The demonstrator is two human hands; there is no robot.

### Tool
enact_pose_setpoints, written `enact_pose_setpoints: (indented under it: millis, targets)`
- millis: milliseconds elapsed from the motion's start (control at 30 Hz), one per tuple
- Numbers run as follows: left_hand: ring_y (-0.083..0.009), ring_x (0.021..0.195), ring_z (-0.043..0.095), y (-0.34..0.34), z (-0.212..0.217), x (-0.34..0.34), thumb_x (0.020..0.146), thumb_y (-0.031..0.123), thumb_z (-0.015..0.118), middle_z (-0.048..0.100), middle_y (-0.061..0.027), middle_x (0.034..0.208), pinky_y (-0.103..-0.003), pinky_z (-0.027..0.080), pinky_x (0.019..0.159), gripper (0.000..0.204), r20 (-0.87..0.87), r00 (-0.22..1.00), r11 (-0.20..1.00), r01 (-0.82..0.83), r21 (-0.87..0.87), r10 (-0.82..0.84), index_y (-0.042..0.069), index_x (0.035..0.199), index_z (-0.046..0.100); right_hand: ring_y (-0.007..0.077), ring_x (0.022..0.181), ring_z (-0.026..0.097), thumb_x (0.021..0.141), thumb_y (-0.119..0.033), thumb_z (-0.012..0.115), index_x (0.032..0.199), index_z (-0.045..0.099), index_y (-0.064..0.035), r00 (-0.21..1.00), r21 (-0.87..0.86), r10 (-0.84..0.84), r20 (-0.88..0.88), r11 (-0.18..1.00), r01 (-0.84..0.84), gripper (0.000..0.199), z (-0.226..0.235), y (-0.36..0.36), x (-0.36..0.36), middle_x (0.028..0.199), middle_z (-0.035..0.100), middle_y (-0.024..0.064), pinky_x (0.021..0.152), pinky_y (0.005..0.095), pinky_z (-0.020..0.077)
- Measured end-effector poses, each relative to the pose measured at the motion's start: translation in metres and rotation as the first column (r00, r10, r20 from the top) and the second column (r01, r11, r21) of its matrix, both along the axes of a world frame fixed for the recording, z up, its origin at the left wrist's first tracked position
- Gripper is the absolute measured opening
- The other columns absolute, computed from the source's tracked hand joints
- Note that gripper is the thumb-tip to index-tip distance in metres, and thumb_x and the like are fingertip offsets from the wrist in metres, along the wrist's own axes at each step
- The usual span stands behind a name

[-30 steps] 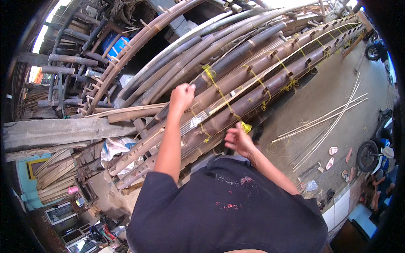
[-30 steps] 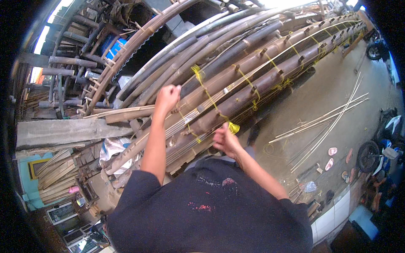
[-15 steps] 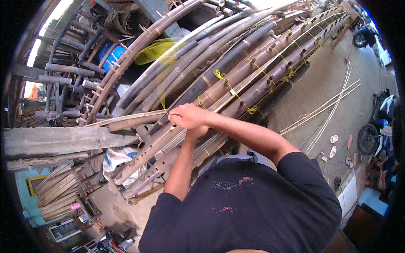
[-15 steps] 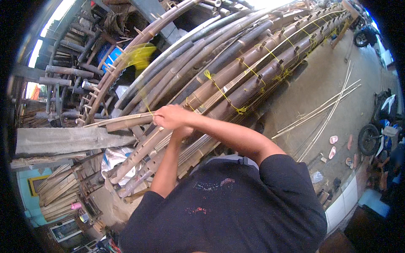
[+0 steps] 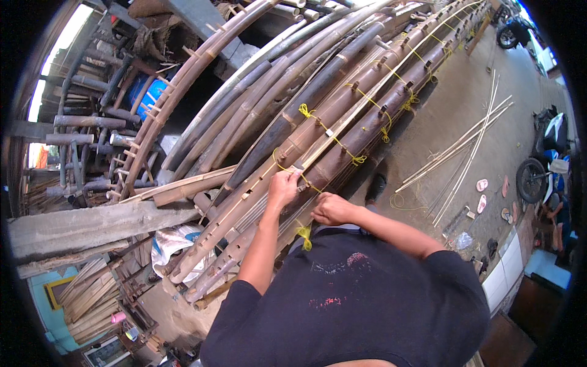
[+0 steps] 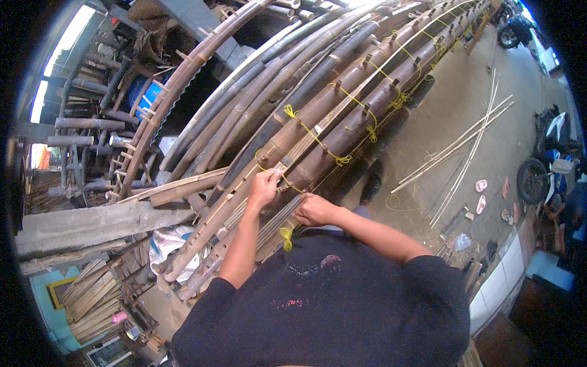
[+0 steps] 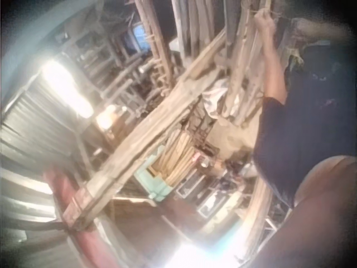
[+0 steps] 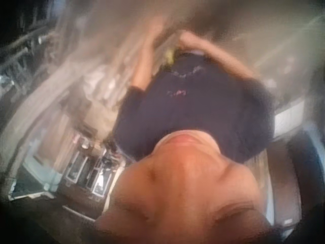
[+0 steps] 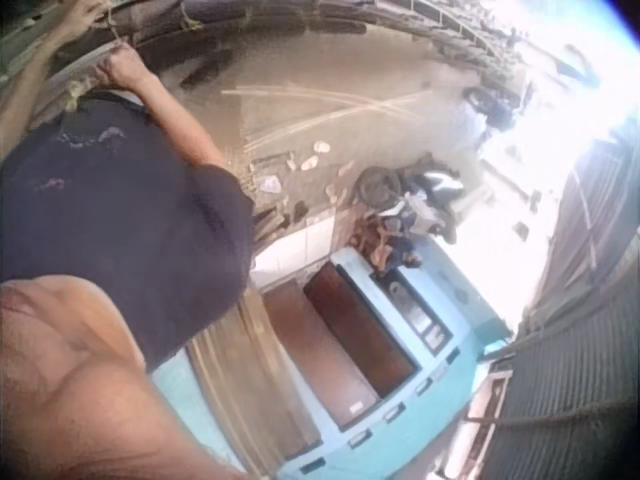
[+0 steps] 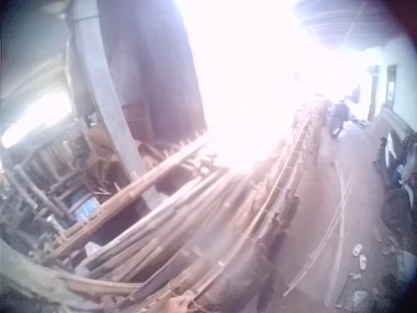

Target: The person ties thin bamboo sticks to a larger bamboo rack using yellow string. They wrap the string around the sticks and rack, then tie knots to secure them in place.

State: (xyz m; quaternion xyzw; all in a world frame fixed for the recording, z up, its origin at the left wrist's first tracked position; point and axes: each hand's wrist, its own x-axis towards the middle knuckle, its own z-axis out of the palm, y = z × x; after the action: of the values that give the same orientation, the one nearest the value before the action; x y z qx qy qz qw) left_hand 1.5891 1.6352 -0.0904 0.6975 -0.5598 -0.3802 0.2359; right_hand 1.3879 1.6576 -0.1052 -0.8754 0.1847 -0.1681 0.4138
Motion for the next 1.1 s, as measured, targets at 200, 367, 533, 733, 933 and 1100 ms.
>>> enact_pose_setpoints:
  millis: [200,367,533,733,933,1100]
  targets:
    - [-0.0067,0.060,0.054,-0.089,0.078,0.005,0.102,0.021,0.053,0.055,0.0006,0.062,-0.024,0.047,0.059,0.029,-0.404,0.896,0.908,-0.314,-0.278,0.186,-0.001,0.105,0.070,0.0369,0.067,0.060,0.092,-0.024,0.058,0.060,0.055,-0.0030,0.998,-0.126,-0.056,0.031,0.990,0.059,0.038,-0.043,0.008,0.001,0.062,0.057,0.0191,0.079,0.0446,0.0492]
    - [-0.0422,0.098,0.064,-0.140,-0.060,0.068,0.093,0.030,0.052,0.067,-0.0231,0.101,-0.050,0.049,0.087,0.030,0.477,0.877,0.992,0.010,-0.125,0.052,0.008,0.099,0.071,0.0389,0.069,0.059,0.083,-0.024,0.059,0.060,0.055,-0.0031,0.967,0.002,-0.057,0.247,0.998,0.058,0.031,-0.011,0.013,-0.011,0.062,0.057,0.0191,0.082,0.0460,0.0479]
    - [-0.0370,0.094,0.068,-0.137,-0.030,0.059,0.095,0.032,0.058,0.071,-0.0219,0.095,-0.045,0.051,0.085,0.038,0.415,0.910,0.962,0.097,-0.255,0.019,-0.003,0.107,0.068,0.0341,0.110,0.055,0.082,-0.015,0.066,0.114,0.061,-0.0049,0.789,0.084,-0.578,0.207,0.814,0.574,0.034,-0.001,0.006,-0.063,0.111,0.057,0.0144,0.094,0.0425,0.0463]
    - [-0.0123,0.065,0.064,-0.074,0.087,-0.042,0.101,0.027,0.053,0.070,-0.0055,0.079,-0.026,0.049,0.059,0.031,-0.470,0.855,0.967,0.255,0.013,-0.219,0.000,0.104,0.067,0.0450,0.129,0.043,0.088,-0.029,0.063,0.138,0.041,0.0063,0.537,0.013,-0.836,-0.110,0.539,0.842,0.066,-0.113,-0.051,-0.089,0.144,0.037,0.0300,0.109,0.0446,0.0396]
    - [-0.0137,0.071,0.067,-0.021,0.006,-0.090,0.100,0.023,0.058,0.070,-0.0098,0.086,-0.030,0.055,0.066,0.029,-0.434,0.867,0.909,0.361,0.207,-0.245,-0.004,0.111,0.064,0.0247,0.085,0.068,0.095,-0.028,0.054,0.106,0.067,-0.0018,0.733,0.523,-0.670,-0.116,0.587,0.619,0.032,-0.091,-0.059,-0.092,0.098,0.070,0.0181,0.078,0.0408,0.0530]
    - [-0.0213,0.083,0.070,0.009,-0.018,-0.105,0.092,0.027,0.068,0.072,-0.0165,0.091,-0.035,0.055,0.074,0.036,0.027,0.937,0.936,0.350,-0.028,-0.349,-0.003,0.111,0.063,0.0104,0.087,0.065,0.097,-0.008,0.046,0.127,0.064,-0.0061,0.792,0.958,-0.587,-0.168,0.092,0.271,0.034,-0.067,-0.032,-0.092,0.098,0.069,0.0048,0.080,0.0257,0.0559]
